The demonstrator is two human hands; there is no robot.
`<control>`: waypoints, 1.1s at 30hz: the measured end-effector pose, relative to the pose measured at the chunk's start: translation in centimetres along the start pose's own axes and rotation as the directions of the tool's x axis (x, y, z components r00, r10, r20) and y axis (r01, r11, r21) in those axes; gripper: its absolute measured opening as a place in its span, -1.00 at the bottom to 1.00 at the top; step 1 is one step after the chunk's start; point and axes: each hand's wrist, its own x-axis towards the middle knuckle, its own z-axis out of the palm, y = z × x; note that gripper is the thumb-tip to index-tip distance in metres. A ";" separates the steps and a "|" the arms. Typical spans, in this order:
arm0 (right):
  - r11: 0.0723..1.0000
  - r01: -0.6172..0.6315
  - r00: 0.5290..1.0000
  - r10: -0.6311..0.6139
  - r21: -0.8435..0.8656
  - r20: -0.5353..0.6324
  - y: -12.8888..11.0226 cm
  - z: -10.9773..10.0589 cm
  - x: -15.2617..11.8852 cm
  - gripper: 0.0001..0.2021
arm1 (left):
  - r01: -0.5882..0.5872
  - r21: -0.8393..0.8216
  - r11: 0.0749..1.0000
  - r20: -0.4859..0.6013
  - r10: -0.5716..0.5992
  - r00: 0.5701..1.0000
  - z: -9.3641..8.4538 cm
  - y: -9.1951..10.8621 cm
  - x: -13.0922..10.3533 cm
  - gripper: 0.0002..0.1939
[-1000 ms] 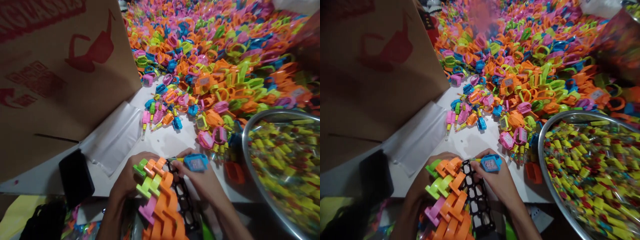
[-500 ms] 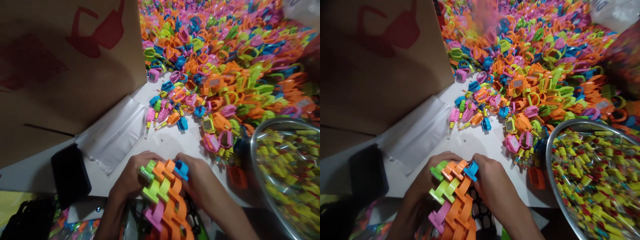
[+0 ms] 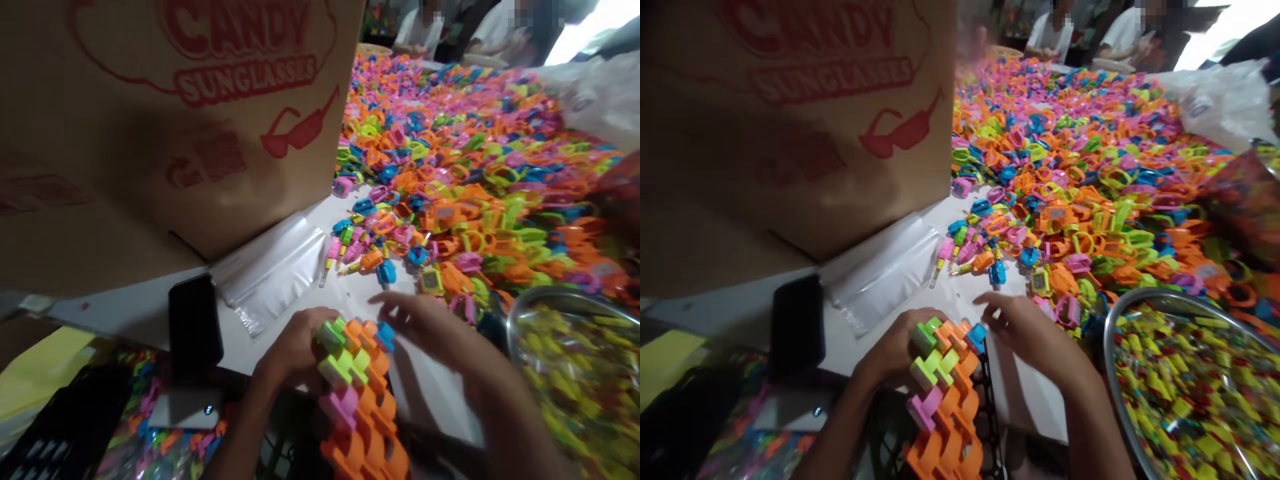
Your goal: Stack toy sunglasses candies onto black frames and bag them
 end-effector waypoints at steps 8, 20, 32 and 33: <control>0.892 -0.051 0.995 0.007 -0.449 -0.099 -4.0 1.8 11.8 -0.48 | -0.103 0.055 0.993 -0.001 0.103 0.995 -0.3 0.1 0.1 -0.94; 0.878 -0.255 0.966 0.212 -0.406 -0.147 -2.5 1.5 9.4 -0.86 | -0.007 -0.045 0.999 0.042 0.009 0.999 -0.2 0.0 0.1 -0.79; 0.840 -0.243 0.947 0.314 0.485 -0.070 1.9 2.1 -4.6 -0.82 | 0.017 -0.114 0.993 0.064 -0.010 0.998 -0.1 -0.2 -0.3 -0.80; 0.797 -0.242 0.949 0.313 0.553 -0.036 2.1 3.0 -5.3 -0.80 | 0.032 -0.133 0.991 0.050 -0.025 0.998 0.1 -0.3 -0.4 -0.81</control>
